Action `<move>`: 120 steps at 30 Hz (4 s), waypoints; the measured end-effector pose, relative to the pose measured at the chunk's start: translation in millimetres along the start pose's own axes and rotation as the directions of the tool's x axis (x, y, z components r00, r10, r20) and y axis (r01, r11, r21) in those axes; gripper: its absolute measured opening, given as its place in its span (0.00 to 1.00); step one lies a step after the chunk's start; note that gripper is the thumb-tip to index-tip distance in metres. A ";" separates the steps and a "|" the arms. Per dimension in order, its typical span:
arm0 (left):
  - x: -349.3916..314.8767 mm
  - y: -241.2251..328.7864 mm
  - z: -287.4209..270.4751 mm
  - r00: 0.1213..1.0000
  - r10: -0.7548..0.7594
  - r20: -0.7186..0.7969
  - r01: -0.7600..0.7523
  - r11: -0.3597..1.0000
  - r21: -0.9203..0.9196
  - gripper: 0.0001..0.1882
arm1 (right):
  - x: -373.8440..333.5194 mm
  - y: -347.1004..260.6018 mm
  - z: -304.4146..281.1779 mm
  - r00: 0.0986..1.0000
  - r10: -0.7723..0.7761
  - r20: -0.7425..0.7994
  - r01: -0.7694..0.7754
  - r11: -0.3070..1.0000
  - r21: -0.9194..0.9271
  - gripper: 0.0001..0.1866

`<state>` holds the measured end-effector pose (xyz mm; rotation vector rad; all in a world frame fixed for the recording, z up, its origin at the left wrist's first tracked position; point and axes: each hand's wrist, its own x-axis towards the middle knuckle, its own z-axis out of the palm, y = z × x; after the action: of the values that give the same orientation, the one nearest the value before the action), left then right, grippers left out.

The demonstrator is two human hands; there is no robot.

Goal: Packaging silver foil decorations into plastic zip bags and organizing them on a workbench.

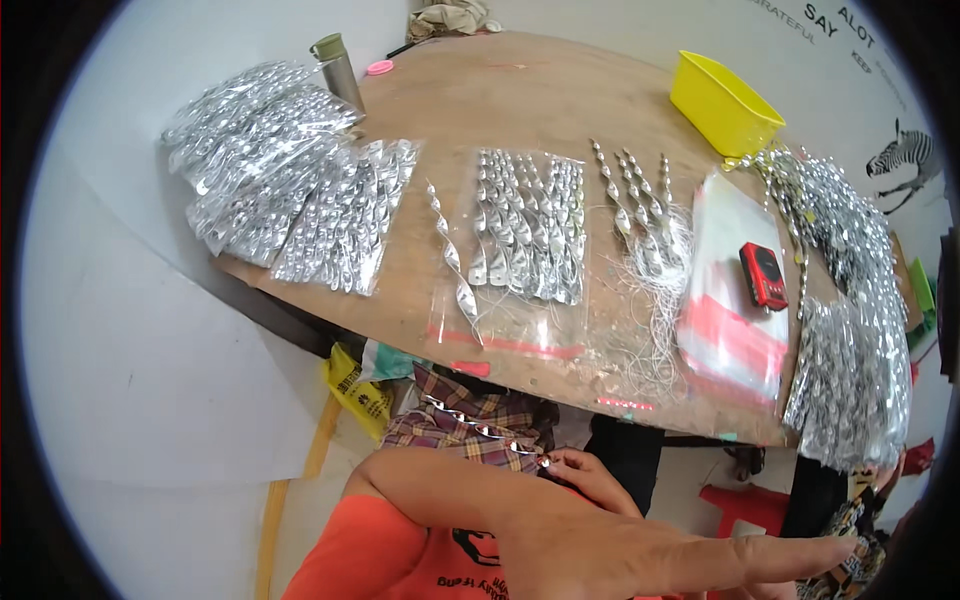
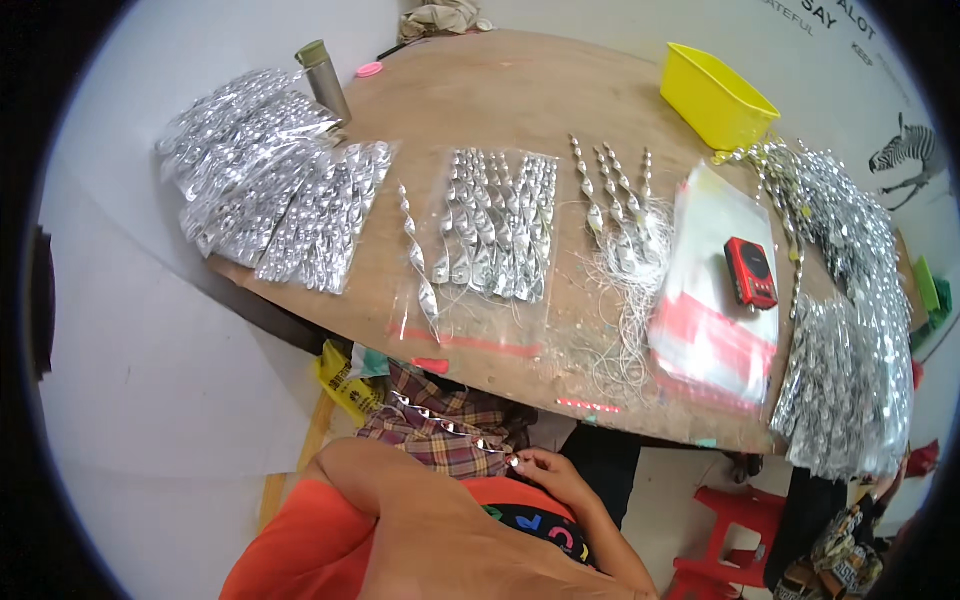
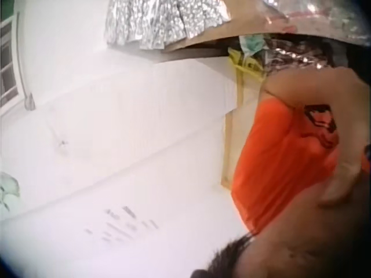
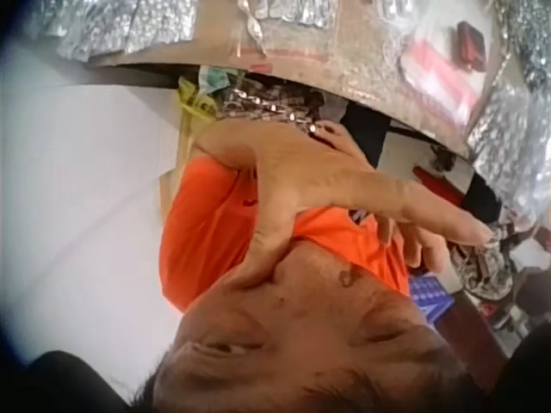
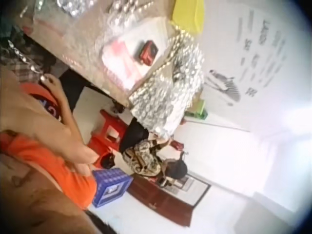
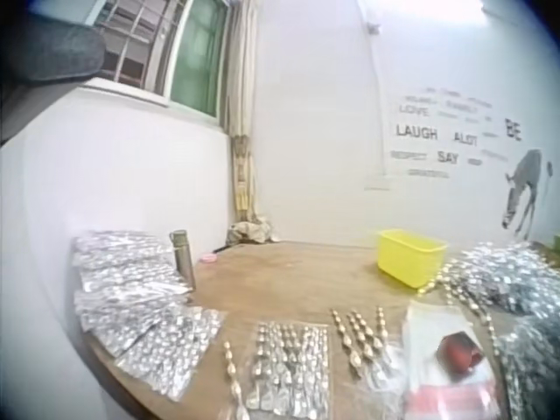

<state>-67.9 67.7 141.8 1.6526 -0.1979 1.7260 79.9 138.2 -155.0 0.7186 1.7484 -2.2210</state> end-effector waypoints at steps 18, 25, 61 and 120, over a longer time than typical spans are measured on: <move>16.8 -4.2 25.9 0.689 -0.725 -0.001 0.462 0.441 -0.770 0.23 | 13.5 12.7 -7.9 0.998 0.022 0.056 -0.023 1.000 0.007 0.18; 16.0 11.8 15.2 0.782 -0.582 -0.222 0.318 0.679 -0.662 0.20 | 4.1 -5.8 1.5 1.000 -0.003 -0.025 0.002 0.999 -0.053 0.15; -163.8 94.3 -171.3 0.172 0.136 -0.976 0.869 -0.487 0.085 0.18 | -51.9 -136.8 -43.6 0.694 -0.643 -0.323 0.343 0.690 -0.637 0.07; -52.6 -106.8 -293.4 0.848 -0.438 -0.297 0.064 -0.472 0.879 0.17 | -26.8 -145.2 -63.7 0.436 -0.836 -0.332 0.301 0.483 -0.822 0.05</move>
<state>-246.2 291.8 6.7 2.5595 2.2585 0.8397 50.8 234.3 -29.5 0.8899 3.4794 -1.3104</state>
